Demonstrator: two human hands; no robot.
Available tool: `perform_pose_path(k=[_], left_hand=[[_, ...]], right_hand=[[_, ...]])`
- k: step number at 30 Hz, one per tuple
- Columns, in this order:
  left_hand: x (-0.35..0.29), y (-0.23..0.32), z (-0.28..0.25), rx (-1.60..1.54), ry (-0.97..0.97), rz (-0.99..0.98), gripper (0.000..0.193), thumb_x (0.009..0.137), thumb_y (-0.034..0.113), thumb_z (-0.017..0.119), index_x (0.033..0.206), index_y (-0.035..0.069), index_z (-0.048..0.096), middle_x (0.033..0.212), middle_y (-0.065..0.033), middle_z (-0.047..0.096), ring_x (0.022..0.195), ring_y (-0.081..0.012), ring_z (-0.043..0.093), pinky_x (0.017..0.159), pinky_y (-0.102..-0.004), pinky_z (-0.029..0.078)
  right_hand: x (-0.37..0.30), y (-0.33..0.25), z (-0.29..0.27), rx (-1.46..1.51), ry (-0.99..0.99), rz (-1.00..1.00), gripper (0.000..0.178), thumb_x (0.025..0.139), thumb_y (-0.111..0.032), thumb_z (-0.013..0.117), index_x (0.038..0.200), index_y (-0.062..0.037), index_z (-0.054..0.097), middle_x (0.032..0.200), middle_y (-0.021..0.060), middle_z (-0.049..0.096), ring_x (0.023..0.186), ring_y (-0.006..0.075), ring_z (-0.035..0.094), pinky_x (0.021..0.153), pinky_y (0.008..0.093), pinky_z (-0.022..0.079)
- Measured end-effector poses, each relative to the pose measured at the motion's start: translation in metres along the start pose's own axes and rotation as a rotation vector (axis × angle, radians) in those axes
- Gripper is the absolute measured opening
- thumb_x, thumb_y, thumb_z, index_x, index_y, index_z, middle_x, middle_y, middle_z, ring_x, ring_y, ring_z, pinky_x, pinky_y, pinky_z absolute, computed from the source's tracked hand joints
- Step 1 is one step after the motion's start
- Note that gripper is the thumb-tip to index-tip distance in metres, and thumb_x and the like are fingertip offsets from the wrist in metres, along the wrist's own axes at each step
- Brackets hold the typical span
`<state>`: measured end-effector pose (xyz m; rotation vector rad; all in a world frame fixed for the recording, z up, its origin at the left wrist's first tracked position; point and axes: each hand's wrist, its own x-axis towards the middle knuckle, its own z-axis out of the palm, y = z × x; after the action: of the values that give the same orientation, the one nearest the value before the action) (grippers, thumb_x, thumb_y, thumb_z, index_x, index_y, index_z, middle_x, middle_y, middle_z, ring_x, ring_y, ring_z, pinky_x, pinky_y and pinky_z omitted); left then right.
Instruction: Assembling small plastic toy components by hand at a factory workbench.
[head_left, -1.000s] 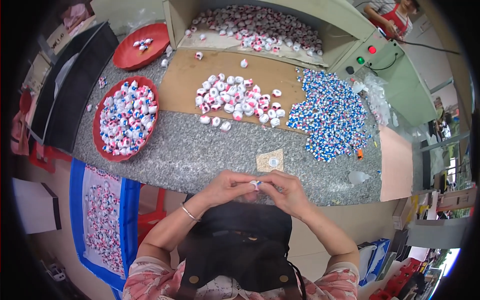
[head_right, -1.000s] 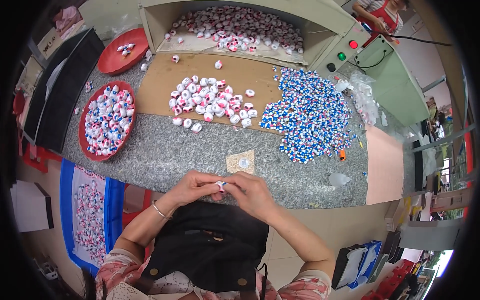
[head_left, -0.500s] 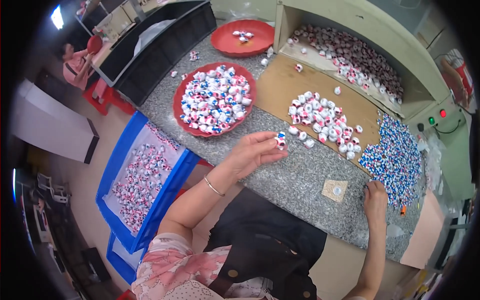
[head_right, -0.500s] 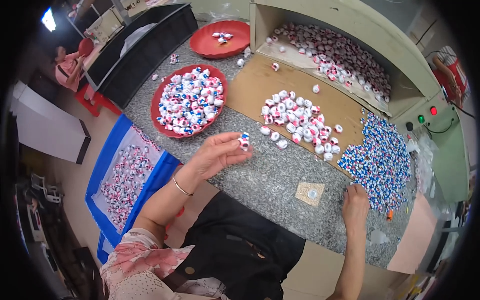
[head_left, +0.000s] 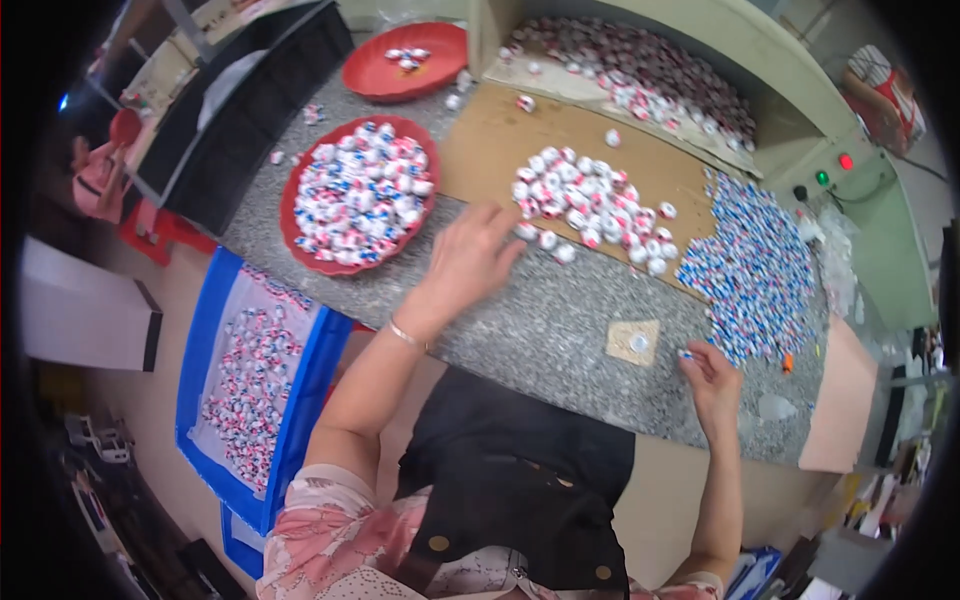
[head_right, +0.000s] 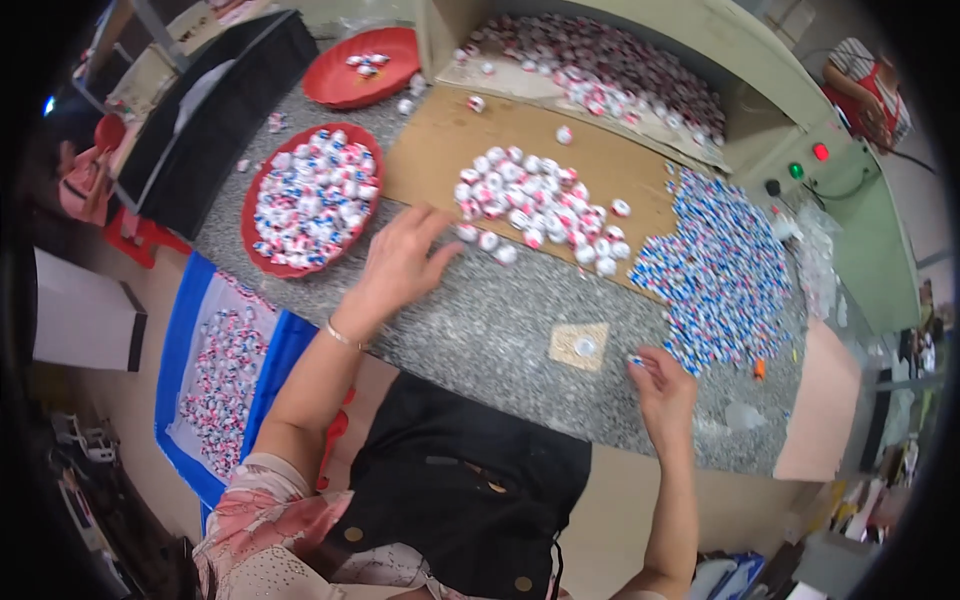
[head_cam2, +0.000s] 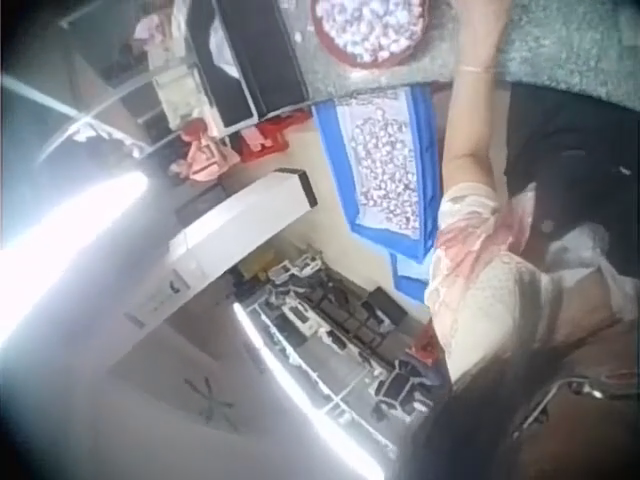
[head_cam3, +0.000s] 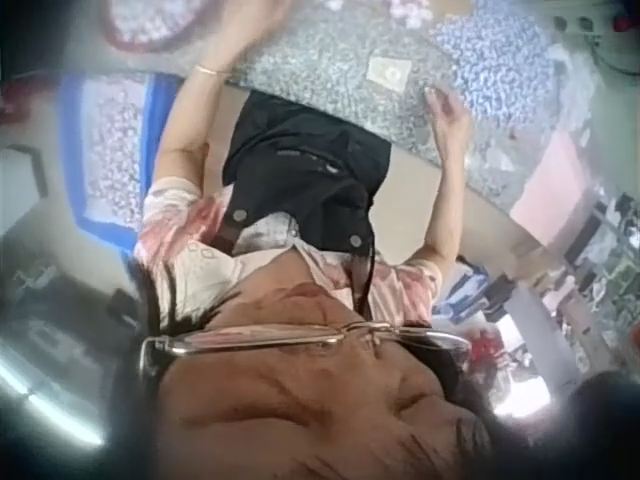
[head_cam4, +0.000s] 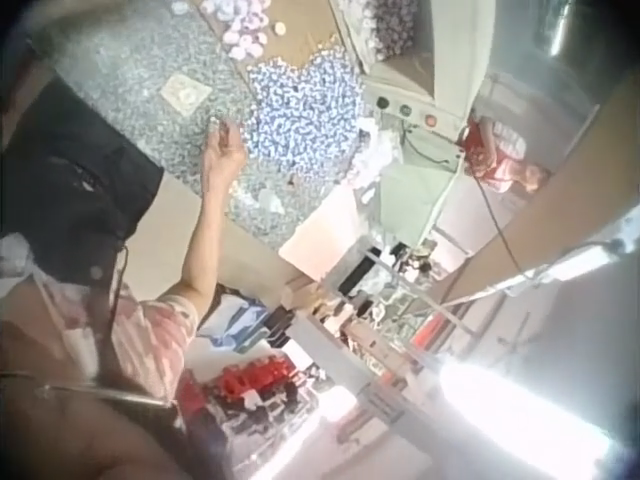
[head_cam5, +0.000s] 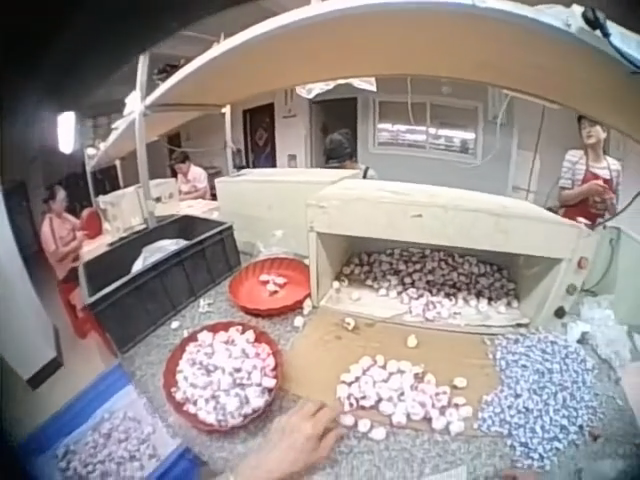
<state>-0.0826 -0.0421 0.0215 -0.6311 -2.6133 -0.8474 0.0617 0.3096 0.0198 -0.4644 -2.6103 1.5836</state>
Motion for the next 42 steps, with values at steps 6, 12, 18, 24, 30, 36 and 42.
perform_pose_path(k=[6,12,18,24,30,36,42], left_hand=[[0.010,-0.021,0.030,-0.040,-0.044,-0.028,0.029,0.081,0.015,0.073,0.108,0.006,0.064,0.092,-0.0139,0.063,0.078,-0.0304,0.064,0.069,-0.0391,0.053],[-0.029,0.014,0.013,-1.050,-0.296,-0.449,0.028,0.095,0.011,0.062,0.121,0.003,0.063,0.093,-0.0010,0.064,0.074,-0.0084,0.058,0.068,-0.0247,0.050],[-0.084,0.046,0.018,-1.666,-0.470,-0.582,0.030,0.094,0.006,0.061,0.124,0.002,0.061,0.101,-0.0059,0.066,0.080,-0.0105,0.062,0.073,-0.0256,0.052],[-0.078,0.060,0.023,-1.510,-0.473,-0.482,0.037,0.090,-0.003,0.063,0.127,0.000,0.057,0.105,-0.0054,0.065,0.091,-0.0109,0.065,0.082,-0.0250,0.055],[-0.083,0.065,0.027,-1.416,-0.505,-0.536,0.037,0.087,-0.006,0.067,0.123,-0.001,0.059,0.106,-0.0049,0.064,0.097,-0.0108,0.064,0.086,-0.0253,0.054],[-0.081,0.081,0.043,-1.238,-0.380,-0.445,0.033,0.085,-0.007,0.068,0.117,-0.001,0.061,0.106,-0.0058,0.065,0.098,-0.0122,0.065,0.087,-0.0252,0.055],[-0.070,0.097,0.056,-0.989,-0.225,-0.259,0.031,0.082,-0.007,0.070,0.112,-0.001,0.064,0.107,-0.0103,0.064,0.098,-0.0177,0.067,0.085,-0.0283,0.059]], right_hand=[[-0.008,-0.010,0.007,-0.418,-0.091,-0.455,0.019,0.082,0.001,0.069,0.101,-0.0011,0.070,0.093,0.0144,0.070,0.081,0.0273,0.069,0.073,0.0329,0.053],[-0.003,-0.015,0.012,-0.518,-0.059,-0.294,0.016,0.082,-0.002,0.071,0.098,-0.0006,0.069,0.085,0.0148,0.068,0.075,0.0267,0.067,0.066,0.0348,0.052],[0.004,-0.049,0.032,-0.469,-0.143,-0.516,0.011,0.083,-0.002,0.069,0.094,-0.0014,0.069,0.083,0.0146,0.067,0.073,0.0294,0.066,0.063,0.0357,0.052],[0.013,-0.050,0.053,-0.800,-0.141,-0.731,0.006,0.081,0.001,0.065,0.087,-0.0004,0.066,0.081,0.0145,0.062,0.070,0.0333,0.064,0.062,0.0417,0.052],[0.024,-0.047,0.044,-0.787,-0.256,-0.682,0.004,0.080,-0.001,0.065,0.084,-0.0003,0.065,0.079,0.0146,0.061,0.070,0.0343,0.064,0.060,0.0431,0.051],[0.024,-0.049,0.046,-0.705,-0.210,-0.684,0.006,0.080,-0.001,0.067,0.085,-0.0003,0.066,0.080,0.0156,0.062,0.071,0.0347,0.064,0.061,0.0423,0.052],[0.014,-0.049,0.042,-0.397,-0.115,-0.413,0.011,0.084,-0.003,0.069,0.095,-0.0002,0.068,0.082,0.0114,0.067,0.073,0.0233,0.067,0.065,0.0323,0.053]])
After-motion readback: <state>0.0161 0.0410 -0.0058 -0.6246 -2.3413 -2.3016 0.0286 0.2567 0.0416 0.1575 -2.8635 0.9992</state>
